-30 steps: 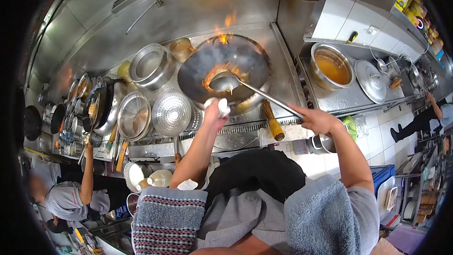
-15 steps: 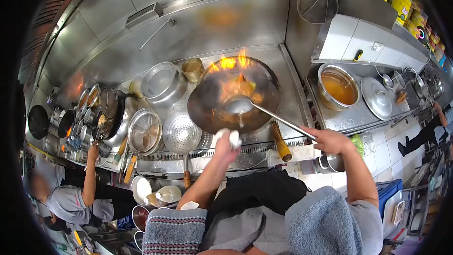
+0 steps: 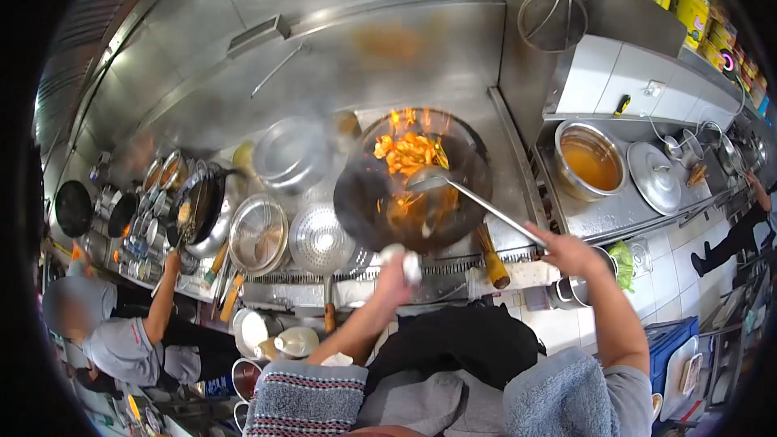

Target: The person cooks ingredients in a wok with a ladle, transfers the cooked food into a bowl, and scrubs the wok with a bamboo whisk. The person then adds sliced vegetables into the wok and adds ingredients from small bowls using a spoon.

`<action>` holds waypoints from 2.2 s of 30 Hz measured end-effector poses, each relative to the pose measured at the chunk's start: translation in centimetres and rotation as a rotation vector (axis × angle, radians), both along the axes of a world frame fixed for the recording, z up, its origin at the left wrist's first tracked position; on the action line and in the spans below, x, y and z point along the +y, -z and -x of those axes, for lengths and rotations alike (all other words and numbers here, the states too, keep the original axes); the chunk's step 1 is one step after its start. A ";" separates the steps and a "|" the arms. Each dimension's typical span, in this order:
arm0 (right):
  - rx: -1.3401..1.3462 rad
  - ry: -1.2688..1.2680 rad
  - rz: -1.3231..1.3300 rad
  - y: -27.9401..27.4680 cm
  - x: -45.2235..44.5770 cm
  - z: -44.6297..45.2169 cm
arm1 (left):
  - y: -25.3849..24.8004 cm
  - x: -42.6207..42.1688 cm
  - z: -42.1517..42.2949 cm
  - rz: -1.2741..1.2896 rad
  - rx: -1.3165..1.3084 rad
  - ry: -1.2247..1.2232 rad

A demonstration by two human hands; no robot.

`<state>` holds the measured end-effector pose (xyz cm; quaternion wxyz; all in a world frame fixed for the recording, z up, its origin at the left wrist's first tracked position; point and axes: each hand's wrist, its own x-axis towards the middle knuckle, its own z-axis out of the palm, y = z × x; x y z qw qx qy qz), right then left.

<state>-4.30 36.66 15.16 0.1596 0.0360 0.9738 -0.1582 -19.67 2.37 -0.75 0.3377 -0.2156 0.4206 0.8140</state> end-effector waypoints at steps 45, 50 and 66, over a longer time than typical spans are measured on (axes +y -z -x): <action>-0.025 0.030 -0.110 2.7 0.4 3.8 | 1.7 2.5 -4.3 0.171 0.063 -0.041; -0.342 0.060 0.166 -6.9 2.3 1.9 | -3.8 5.4 4.1 0.137 0.089 0.008; -0.354 0.064 0.241 -7.2 2.8 3.5 | -3.4 6.0 4.9 0.101 0.060 0.028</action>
